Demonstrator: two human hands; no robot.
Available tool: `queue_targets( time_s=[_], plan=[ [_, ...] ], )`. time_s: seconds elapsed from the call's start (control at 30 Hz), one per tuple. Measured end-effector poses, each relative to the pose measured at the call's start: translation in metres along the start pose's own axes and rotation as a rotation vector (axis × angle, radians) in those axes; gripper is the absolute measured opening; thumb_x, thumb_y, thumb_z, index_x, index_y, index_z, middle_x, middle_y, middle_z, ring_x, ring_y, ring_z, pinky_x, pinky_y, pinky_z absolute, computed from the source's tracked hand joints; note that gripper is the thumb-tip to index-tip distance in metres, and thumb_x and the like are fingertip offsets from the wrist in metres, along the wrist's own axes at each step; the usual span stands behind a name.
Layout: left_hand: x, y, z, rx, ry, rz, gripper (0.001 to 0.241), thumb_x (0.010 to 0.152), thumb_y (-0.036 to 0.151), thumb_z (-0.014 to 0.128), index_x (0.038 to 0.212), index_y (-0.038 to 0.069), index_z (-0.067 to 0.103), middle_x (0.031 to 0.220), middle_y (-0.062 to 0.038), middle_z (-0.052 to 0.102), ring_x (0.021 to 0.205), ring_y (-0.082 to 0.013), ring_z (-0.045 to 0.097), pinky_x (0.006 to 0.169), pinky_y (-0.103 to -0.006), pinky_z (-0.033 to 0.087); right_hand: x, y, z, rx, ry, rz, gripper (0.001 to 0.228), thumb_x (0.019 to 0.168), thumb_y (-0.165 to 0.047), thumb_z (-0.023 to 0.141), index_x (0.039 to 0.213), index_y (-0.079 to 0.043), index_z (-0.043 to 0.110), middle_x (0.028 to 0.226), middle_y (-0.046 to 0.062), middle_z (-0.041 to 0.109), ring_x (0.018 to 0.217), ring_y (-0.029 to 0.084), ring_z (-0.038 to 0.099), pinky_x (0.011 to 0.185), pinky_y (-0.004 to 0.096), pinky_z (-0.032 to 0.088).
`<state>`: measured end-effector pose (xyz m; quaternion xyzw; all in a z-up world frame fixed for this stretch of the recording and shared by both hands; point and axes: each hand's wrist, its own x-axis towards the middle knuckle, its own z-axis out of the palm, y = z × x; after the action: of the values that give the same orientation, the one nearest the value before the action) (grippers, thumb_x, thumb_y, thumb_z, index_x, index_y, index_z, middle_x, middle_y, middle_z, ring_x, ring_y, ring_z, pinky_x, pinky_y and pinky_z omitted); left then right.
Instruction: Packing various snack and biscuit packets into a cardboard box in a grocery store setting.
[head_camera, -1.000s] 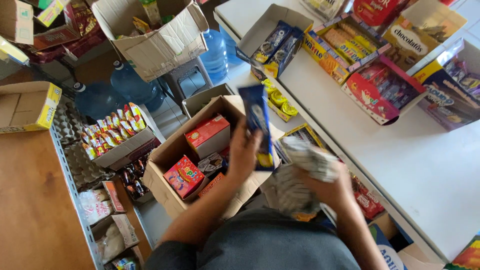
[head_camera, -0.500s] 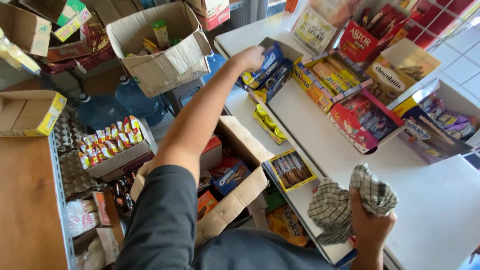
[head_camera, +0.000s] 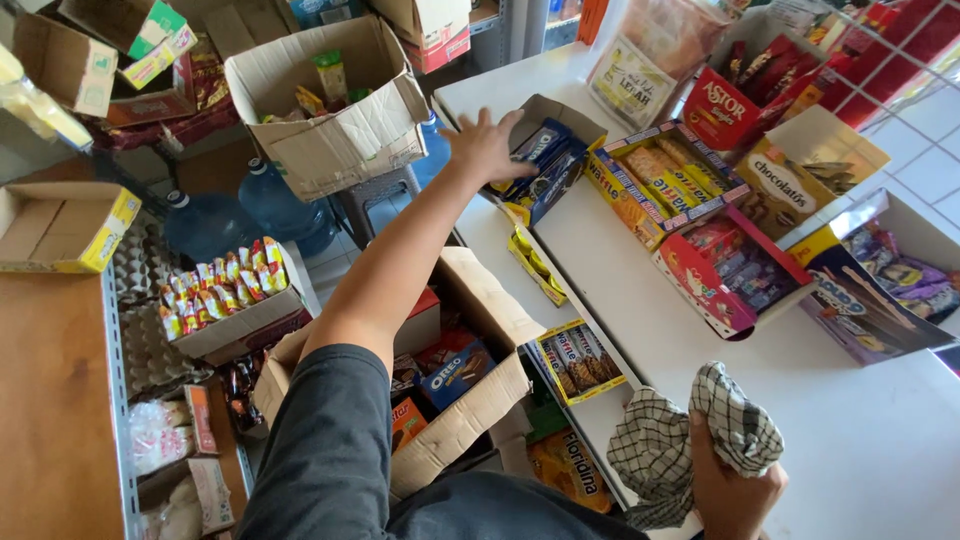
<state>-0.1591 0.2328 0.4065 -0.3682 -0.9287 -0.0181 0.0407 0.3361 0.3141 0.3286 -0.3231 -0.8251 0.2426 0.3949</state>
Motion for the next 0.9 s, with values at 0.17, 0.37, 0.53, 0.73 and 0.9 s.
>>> queue_targets(
  time_s=[0.17, 0.37, 0.53, 0.73, 0.9],
  plan=[
    [0.018, -0.022, 0.060, -0.327, -0.079, -0.062, 0.111, 0.075, 0.051, 0.088, 0.161, 0.024, 0.024, 0.126, -0.019, 0.061, 0.113, -0.0352, 0.066, 0.091, -0.0436, 0.056, -0.003, 0.012, 0.002, -0.045, -0.011, 0.032, 0.032, 0.096, -0.020, 0.082, 0.113, 0.005, 0.072, 0.096, 0.015, 0.076, 0.087, 0.020, 0.075, 0.086, 0.034, 0.060],
    [0.030, -0.034, 0.087, -0.367, 0.118, -0.063, 0.087, 0.081, 0.029, 0.084, 0.155, 0.022, 0.040, 0.122, -0.015, 0.067, 0.110, -0.0344, 0.069, 0.089, -0.0468, 0.057, -0.003, 0.007, 0.001, 0.000, -0.020, 0.053, 0.032, 0.097, -0.019, 0.082, 0.114, 0.006, 0.072, 0.098, 0.015, 0.076, 0.088, 0.020, 0.075, 0.087, 0.034, 0.060],
    [0.022, -0.010, 0.061, -0.235, 0.302, -0.055, 0.087, 0.071, 0.035, 0.089, 0.147, 0.022, 0.048, 0.126, -0.014, 0.065, 0.110, -0.0361, 0.067, 0.082, -0.0537, 0.056, 0.001, 0.007, 0.002, -0.078, -0.031, 0.039, 0.035, 0.095, -0.018, 0.082, 0.119, 0.005, 0.072, 0.097, 0.016, 0.076, 0.088, 0.021, 0.076, 0.085, 0.034, 0.060],
    [0.058, -0.022, 0.084, -0.335, 0.099, -0.131, 0.088, 0.079, 0.033, 0.087, 0.153, 0.020, 0.042, 0.125, -0.014, 0.064, 0.112, -0.0349, 0.066, 0.088, -0.0487, 0.057, 0.002, 0.004, 0.001, -0.037, -0.016, 0.029, 0.034, 0.096, -0.018, 0.081, 0.120, 0.005, 0.072, 0.100, 0.016, 0.076, 0.092, 0.021, 0.076, 0.088, 0.034, 0.060],
    [0.049, -0.005, 0.070, -0.229, 0.095, -0.132, 0.085, 0.078, 0.030, 0.086, 0.151, 0.019, 0.044, 0.129, -0.013, 0.062, 0.120, -0.0314, 0.061, 0.093, -0.0483, 0.055, 0.000, 0.013, 0.002, -0.068, -0.029, 0.070, 0.035, 0.095, -0.018, 0.082, 0.121, 0.003, 0.072, 0.106, 0.015, 0.077, 0.097, 0.021, 0.076, 0.088, 0.033, 0.061]
  ],
)
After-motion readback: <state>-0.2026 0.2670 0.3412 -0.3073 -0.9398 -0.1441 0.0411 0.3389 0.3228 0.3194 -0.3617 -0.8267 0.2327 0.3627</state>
